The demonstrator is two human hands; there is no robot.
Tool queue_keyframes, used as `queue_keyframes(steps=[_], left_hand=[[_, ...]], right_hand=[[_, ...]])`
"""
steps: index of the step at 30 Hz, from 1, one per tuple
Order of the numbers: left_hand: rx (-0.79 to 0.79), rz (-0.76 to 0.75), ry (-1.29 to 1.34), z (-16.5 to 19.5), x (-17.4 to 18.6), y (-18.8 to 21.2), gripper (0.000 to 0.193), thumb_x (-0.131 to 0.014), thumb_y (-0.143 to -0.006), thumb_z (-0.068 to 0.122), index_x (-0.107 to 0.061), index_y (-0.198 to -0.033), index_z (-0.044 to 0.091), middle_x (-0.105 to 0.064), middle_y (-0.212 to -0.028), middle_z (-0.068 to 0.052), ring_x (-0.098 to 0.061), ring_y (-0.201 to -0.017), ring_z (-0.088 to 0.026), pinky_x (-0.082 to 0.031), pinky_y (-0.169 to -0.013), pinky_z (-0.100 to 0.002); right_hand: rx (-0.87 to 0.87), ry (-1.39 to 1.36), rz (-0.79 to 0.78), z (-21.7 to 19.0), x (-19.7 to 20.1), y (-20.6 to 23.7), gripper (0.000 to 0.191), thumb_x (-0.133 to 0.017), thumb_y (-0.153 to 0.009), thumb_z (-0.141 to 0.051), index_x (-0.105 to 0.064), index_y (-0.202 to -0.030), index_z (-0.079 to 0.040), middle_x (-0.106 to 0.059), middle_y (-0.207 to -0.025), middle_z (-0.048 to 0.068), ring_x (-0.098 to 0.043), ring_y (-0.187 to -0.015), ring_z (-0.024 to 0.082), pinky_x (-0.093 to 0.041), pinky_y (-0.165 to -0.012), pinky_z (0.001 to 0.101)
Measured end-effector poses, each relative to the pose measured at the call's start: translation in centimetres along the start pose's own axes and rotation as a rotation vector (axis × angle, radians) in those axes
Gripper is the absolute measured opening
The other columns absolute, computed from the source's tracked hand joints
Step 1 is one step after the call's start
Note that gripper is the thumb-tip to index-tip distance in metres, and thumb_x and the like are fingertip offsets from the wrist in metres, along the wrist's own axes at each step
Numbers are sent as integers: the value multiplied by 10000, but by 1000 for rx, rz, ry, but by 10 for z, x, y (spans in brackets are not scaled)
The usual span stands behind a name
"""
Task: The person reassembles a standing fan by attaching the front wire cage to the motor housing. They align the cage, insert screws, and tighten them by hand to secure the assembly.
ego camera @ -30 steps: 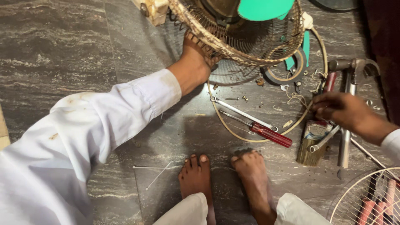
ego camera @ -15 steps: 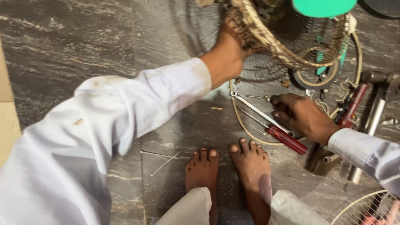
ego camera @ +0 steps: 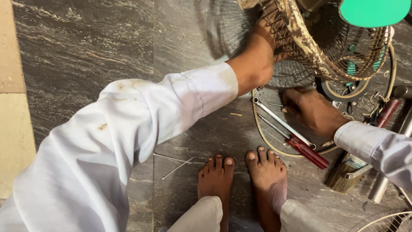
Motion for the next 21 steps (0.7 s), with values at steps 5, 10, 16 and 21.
queue_keyframes(steps=[5,10,16,21], left_hand=[[-16,-19,28,1,1,-5,377,-338,-1036,469,-619,-1043,218,-691,-897,24,-639,-797,-152,-502,-626,-354],[-10,-49,-2,2,-5,-8,377,-369,-1053,510,-620,-1058,228,-693,-920,68,-650,-827,-116,-489,-659,-355],[3,-33,-25,7,-7,-7,370,-327,-1043,477,-612,-1072,243,-699,-935,73,-648,-837,-104,-509,-681,-371],[-13,42,-98,15,-4,6,464,-308,-1079,472,-618,-1059,127,-695,-918,-31,-649,-861,-141,-554,-695,-360]], right_hand=[[122,-18,175,1,4,-5,264,-594,-971,-149,-644,-1179,7,-696,-1076,254,-688,-904,402,-544,-835,488],[58,-296,249,17,12,-14,288,-628,-937,-74,-693,-1202,17,-743,-1105,209,-710,-910,308,-573,-823,428],[-302,-856,132,23,3,-9,297,-679,-930,-111,-704,-1194,23,-768,-1058,157,-703,-799,210,-606,-778,364],[-334,-977,152,20,7,15,307,-653,-910,-102,-708,-1195,0,-764,-1040,127,-720,-842,172,-618,-830,312]])
Point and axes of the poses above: each hand's wrist, its own y-axis away from the middle knuckle, its own x-axis out of the back of the hand, z = x × y, the point moved 5 cm from there along -y, towards the middle knuckle
